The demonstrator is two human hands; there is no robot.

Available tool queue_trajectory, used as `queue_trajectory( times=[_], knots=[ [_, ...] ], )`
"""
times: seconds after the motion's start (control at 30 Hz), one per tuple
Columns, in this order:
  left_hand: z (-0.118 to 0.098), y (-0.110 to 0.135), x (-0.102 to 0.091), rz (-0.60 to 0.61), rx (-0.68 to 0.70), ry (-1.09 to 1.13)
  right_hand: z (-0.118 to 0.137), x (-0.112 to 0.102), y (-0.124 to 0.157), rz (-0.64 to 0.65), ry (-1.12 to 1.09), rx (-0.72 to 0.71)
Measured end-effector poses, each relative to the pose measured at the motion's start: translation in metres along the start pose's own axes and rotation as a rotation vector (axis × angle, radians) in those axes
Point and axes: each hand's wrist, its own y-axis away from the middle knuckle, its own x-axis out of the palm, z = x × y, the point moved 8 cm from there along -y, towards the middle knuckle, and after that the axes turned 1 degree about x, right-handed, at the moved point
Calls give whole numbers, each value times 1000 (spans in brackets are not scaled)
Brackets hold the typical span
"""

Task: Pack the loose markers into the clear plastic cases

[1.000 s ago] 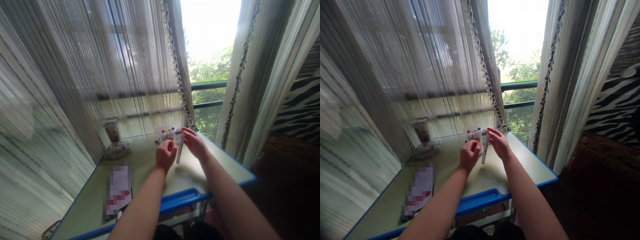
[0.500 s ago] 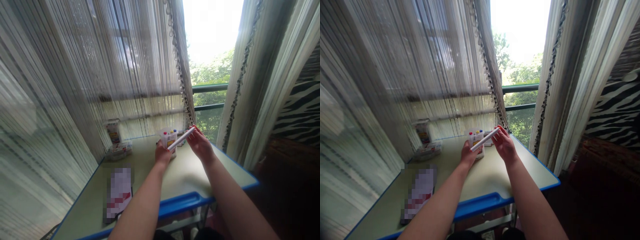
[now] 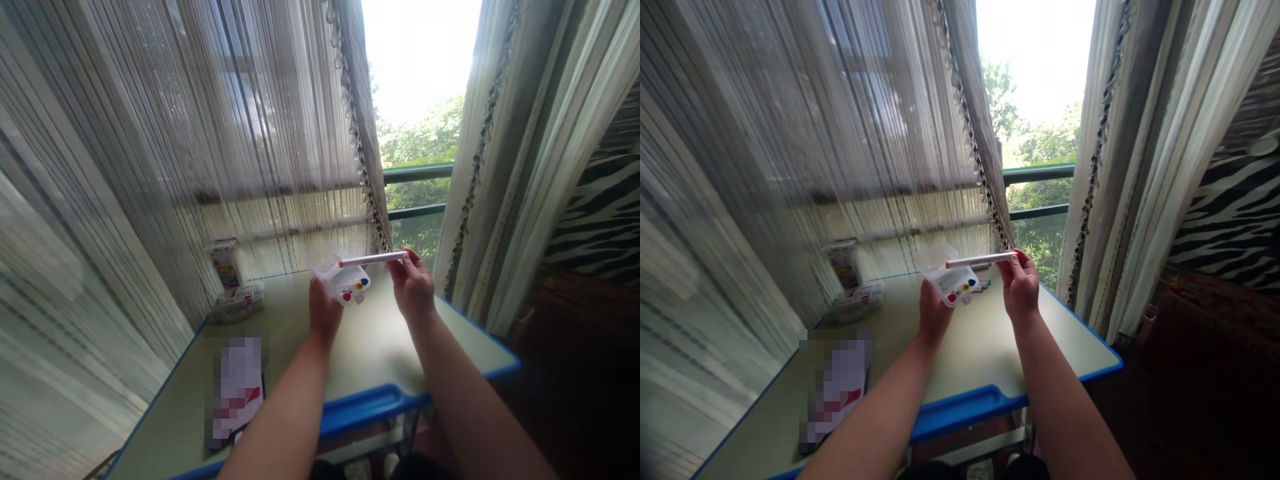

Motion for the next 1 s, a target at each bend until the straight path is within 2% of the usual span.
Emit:
queue_trajectory(
  times=[0.1,0.3,0.37,0.5,0.57,0.67,0.77,0.87,1.0],
  knots=[
    [1,0,-7,-89,40,-89,7,11,10,4,3,12],
    [9,1,-14,-197,27,-147,22,23,24,-8,114,-132],
    [10,1,-12,-188,42,-179,22,29,29,41,178,-157],
    [9,2,-5,-144,95,-222,19,45,40,224,344,-180],
    [8,2,-3,-140,118,-244,22,52,45,299,489,-269],
    [8,3,-3,-153,143,-263,32,64,54,386,723,-545],
    [8,4,-3,-154,150,-265,39,68,61,395,840,-757],
    [8,4,-2,-157,157,-264,38,69,62,390,912,-811],
    [7,4,-1,-149,159,-244,30,73,64,492,955,-817]
  ],
)
